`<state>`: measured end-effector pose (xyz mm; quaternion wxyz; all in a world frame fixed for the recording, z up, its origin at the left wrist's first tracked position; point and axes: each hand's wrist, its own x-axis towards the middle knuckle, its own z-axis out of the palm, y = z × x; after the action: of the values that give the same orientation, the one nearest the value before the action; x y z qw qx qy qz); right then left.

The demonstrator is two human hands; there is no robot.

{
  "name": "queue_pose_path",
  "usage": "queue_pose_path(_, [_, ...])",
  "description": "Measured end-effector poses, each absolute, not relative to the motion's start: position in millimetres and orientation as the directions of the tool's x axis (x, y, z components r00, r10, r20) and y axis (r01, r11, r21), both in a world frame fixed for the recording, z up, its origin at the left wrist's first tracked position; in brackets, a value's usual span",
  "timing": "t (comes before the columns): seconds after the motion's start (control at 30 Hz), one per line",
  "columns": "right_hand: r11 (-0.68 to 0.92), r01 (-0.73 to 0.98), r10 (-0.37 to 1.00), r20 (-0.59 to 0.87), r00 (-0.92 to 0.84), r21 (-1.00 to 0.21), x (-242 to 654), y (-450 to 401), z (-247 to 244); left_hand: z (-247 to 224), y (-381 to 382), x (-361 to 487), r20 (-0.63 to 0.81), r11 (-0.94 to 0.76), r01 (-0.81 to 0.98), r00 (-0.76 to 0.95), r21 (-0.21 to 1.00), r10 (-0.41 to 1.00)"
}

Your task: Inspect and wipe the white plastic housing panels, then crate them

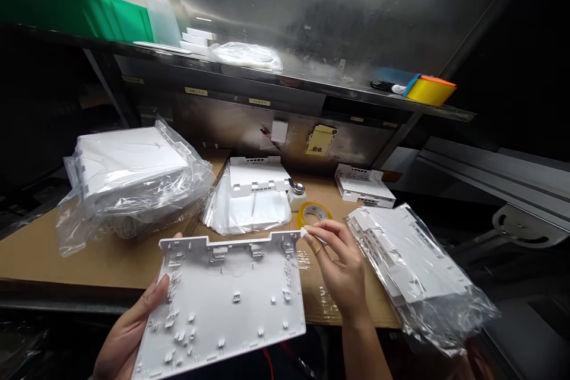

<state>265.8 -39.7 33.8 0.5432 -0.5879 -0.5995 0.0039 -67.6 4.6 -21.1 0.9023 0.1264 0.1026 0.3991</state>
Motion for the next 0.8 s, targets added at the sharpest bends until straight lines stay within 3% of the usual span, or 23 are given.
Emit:
queue_pose_path(0.17, [0.206,0.790,0.697,0.653,0.296,-0.578,267.6,-35.9,37.2,-1.5,-0.6,-38.5,-0.064,0.464,-0.745,0.498,0.478,0.865])
queue_pose_path(0.27, [0.351,0.756,0.664,0.716,0.216,-0.553,239.9,-31.2,56.6,21.4,-10.1,-3.9,-0.197,0.469,-0.648,0.449,0.600,0.872])
queue_pose_path(0.43, [0.518,0.683,0.619,0.777,0.116,-0.515,189.5,-22.7,84.0,55.3,-23.5,46.6,-0.268,0.479,-0.667,0.400,0.570,0.876])
queue_pose_path(0.8, [0.495,0.742,0.569,0.814,0.118,-0.453,201.3,-7.7,80.7,59.5,-16.0,56.4,-0.207,0.447,-0.658,0.412,0.606,0.887])
